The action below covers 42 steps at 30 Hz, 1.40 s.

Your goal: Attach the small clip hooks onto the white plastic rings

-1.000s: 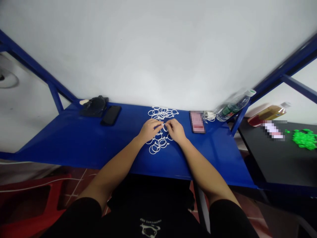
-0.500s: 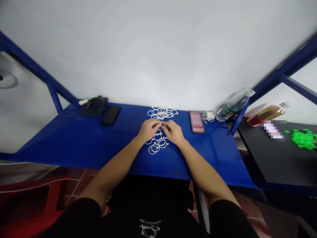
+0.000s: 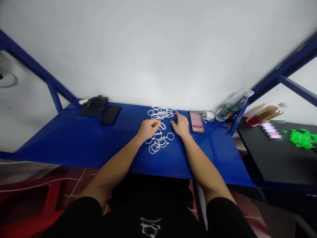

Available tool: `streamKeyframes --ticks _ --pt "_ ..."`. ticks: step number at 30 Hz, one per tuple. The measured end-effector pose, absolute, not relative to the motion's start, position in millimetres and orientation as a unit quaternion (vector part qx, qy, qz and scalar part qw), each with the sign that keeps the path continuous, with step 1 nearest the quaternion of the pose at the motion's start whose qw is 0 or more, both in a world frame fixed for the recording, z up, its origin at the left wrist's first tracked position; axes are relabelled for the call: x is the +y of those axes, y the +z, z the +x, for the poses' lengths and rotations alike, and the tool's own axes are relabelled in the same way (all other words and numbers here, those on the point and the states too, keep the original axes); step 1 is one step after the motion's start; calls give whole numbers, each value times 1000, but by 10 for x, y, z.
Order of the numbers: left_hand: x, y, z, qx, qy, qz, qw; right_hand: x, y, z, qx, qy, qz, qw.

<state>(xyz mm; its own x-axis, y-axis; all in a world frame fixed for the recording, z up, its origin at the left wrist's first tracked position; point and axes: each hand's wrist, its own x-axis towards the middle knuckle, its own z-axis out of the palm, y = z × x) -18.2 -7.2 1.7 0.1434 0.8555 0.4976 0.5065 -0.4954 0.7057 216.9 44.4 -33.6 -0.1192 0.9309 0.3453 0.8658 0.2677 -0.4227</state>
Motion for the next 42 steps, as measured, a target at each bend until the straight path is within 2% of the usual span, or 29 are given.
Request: streamKeyframes --ticks 5,10,23,28,33,36,42 --pt "-66 9 -181 421 418 783 187 447 -387 2144 -767 54 -615 175" --pt "-56 -27 -184 383 380 821 188 411 -355 2136 -778 65 -601 170" --pt "-77 -46 -162 377 354 830 207 378 -271 2095 -763 91 -566 298" --pt "-100 -31 -165 419 357 806 217 350 -249 2082 -692 178 -554 427" --pt "-74 -13 -177 441 379 788 203 181 -166 1901 -616 301 -475 553" --pt "-71 18 -183 440 402 785 169 57 -121 1795 -632 337 -442 540" --pt "-71 17 -186 438 416 783 146 -26 -82 1769 -676 317 -447 493"
